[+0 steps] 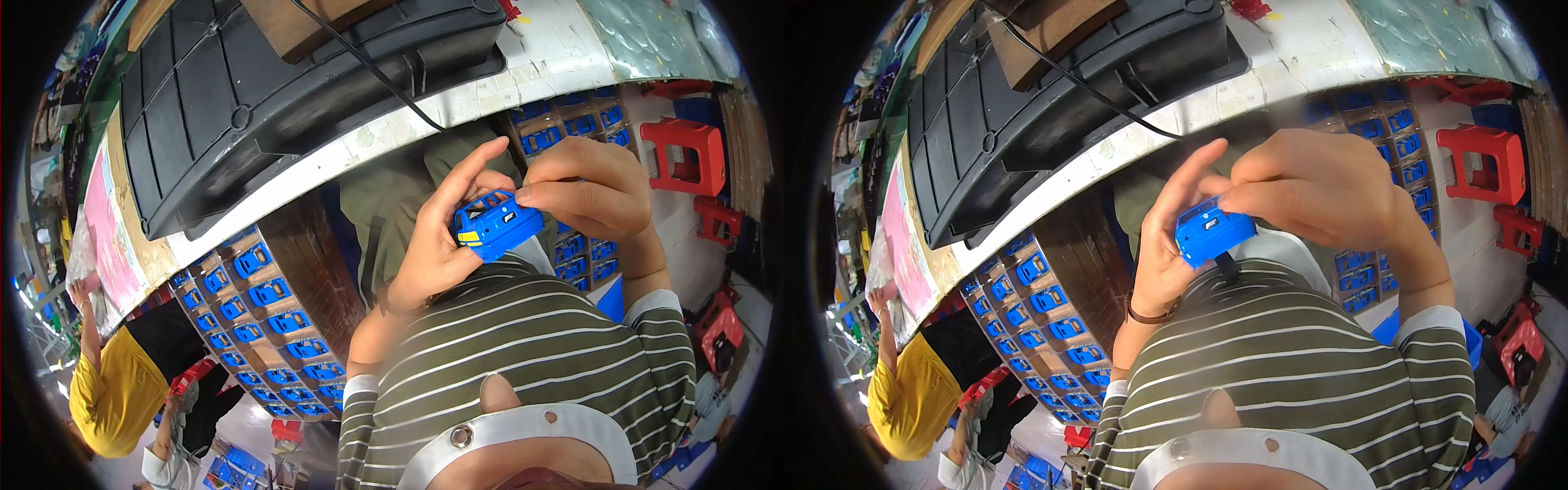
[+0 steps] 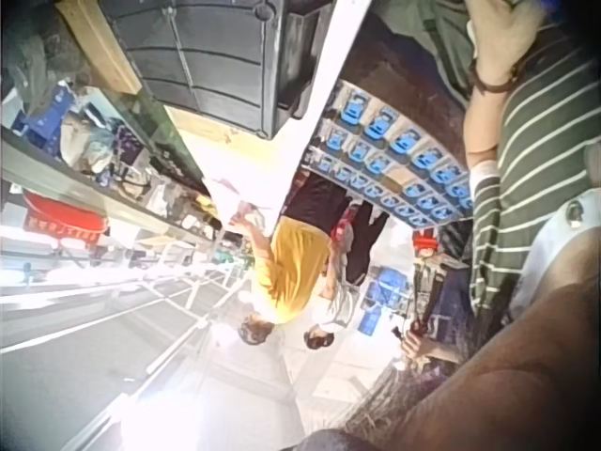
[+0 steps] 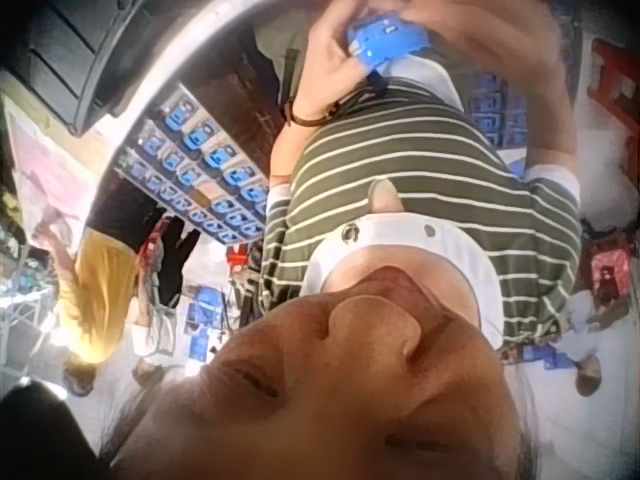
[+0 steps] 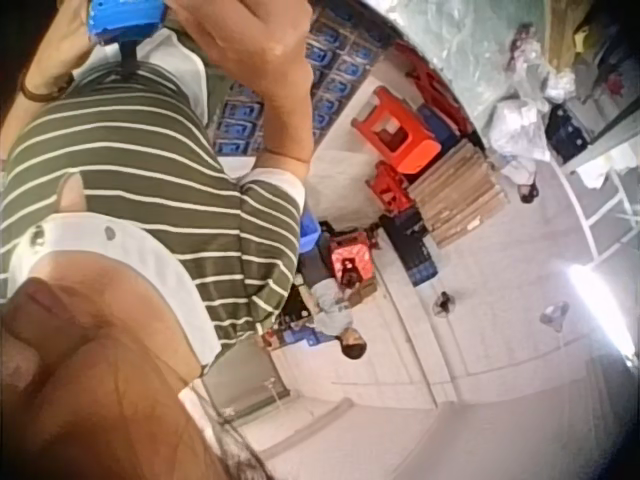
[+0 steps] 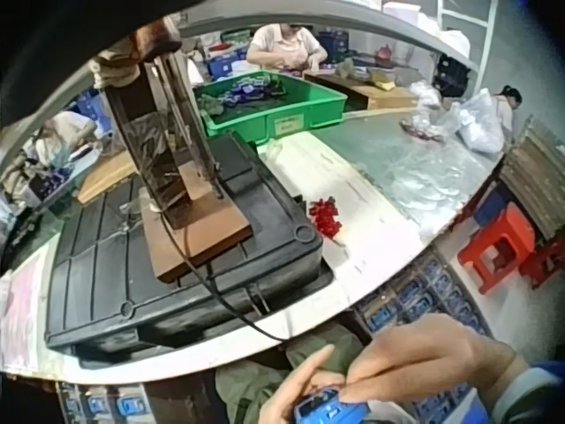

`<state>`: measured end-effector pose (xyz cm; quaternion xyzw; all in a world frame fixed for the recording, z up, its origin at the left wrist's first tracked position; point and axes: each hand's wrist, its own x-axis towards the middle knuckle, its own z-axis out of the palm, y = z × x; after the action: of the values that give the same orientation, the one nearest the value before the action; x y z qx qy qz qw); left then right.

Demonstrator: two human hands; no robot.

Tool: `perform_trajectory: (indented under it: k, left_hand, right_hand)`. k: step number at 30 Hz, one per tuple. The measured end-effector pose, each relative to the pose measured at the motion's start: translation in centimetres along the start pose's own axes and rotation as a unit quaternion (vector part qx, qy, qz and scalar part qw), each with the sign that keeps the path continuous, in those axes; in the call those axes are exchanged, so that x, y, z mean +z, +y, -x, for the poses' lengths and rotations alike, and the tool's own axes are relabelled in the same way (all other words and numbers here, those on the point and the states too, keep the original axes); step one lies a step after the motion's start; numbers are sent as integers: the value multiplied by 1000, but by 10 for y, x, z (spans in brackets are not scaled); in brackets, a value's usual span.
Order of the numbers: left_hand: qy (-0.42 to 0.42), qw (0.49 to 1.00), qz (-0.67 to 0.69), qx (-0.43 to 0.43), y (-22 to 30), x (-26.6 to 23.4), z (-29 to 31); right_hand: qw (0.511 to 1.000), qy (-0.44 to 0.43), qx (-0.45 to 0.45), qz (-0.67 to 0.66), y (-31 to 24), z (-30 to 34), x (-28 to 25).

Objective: Assembling small blue plastic toy cars by inserting components and using a specialized pneumatic press machine.

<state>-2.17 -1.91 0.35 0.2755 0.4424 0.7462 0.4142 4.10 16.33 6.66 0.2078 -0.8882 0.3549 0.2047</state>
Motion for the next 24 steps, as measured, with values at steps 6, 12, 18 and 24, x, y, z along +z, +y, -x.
perform_trajectory:
  k: [6, 12, 18, 24]
  left_hand:
    - [65, 998, 2, 9, -1, 4, -3]
    - [77, 994, -73, 35, -9, 0, -1]
    - [105, 989, -79, 66, -11, 6, -1]
    - [83, 983, -107, 126, -10, 5, -6]
  right_hand:
    - [998, -7, -11, 64, -5, 1, 3]
    - [998, -8, 8, 60, -6, 8, 6]
    - [998, 17, 18, 61, -10, 5, 9]
    - [993, 37, -7, 113, -12, 7, 11]
